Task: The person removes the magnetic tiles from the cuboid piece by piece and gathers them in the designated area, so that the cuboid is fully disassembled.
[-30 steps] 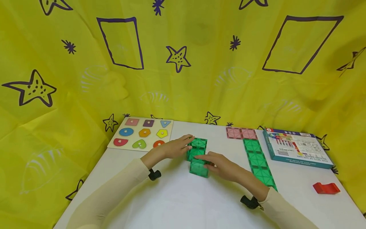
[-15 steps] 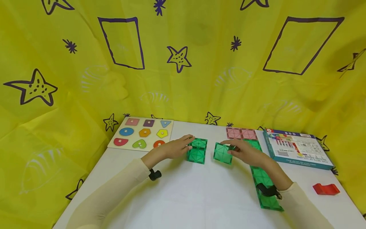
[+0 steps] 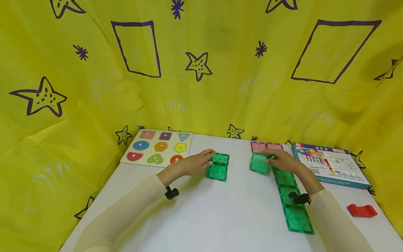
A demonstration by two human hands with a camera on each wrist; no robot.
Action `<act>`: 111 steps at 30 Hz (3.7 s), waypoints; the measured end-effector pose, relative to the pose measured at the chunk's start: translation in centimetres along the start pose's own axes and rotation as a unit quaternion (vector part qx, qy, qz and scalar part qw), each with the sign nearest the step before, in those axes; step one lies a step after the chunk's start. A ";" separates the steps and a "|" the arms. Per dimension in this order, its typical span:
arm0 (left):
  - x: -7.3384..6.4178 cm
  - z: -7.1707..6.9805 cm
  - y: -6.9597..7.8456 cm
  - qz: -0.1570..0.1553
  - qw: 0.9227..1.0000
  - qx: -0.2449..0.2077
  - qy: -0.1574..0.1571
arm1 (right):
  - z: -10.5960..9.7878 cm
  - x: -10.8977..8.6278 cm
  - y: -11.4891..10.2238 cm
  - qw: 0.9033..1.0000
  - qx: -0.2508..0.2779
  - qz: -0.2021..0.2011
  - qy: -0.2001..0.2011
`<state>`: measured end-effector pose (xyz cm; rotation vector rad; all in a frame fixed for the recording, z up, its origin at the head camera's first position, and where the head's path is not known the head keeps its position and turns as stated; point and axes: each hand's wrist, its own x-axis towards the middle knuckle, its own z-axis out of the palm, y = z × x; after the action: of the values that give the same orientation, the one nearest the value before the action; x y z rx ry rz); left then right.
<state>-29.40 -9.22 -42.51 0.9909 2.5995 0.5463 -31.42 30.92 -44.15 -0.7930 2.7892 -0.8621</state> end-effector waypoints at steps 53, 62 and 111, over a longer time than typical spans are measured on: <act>-0.1 0.3 -0.3 -0.021 0.998 -0.055 0.030 | 8.2 7.0 -10.8 0.986 -0.126 -0.100 0.050; -0.1 0.2 0.0 -0.015 0.998 -0.046 0.028 | 8.9 7.1 -10.1 0.980 -0.134 -0.124 0.074; 0.1 0.6 -0.1 -0.031 0.999 -0.023 0.029 | 0.1 -0.9 -4.0 0.995 -0.019 0.023 0.097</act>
<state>-29.30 -9.09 -43.09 0.8891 2.6467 0.6243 -28.86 28.53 -42.08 -0.6818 2.9871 -0.9277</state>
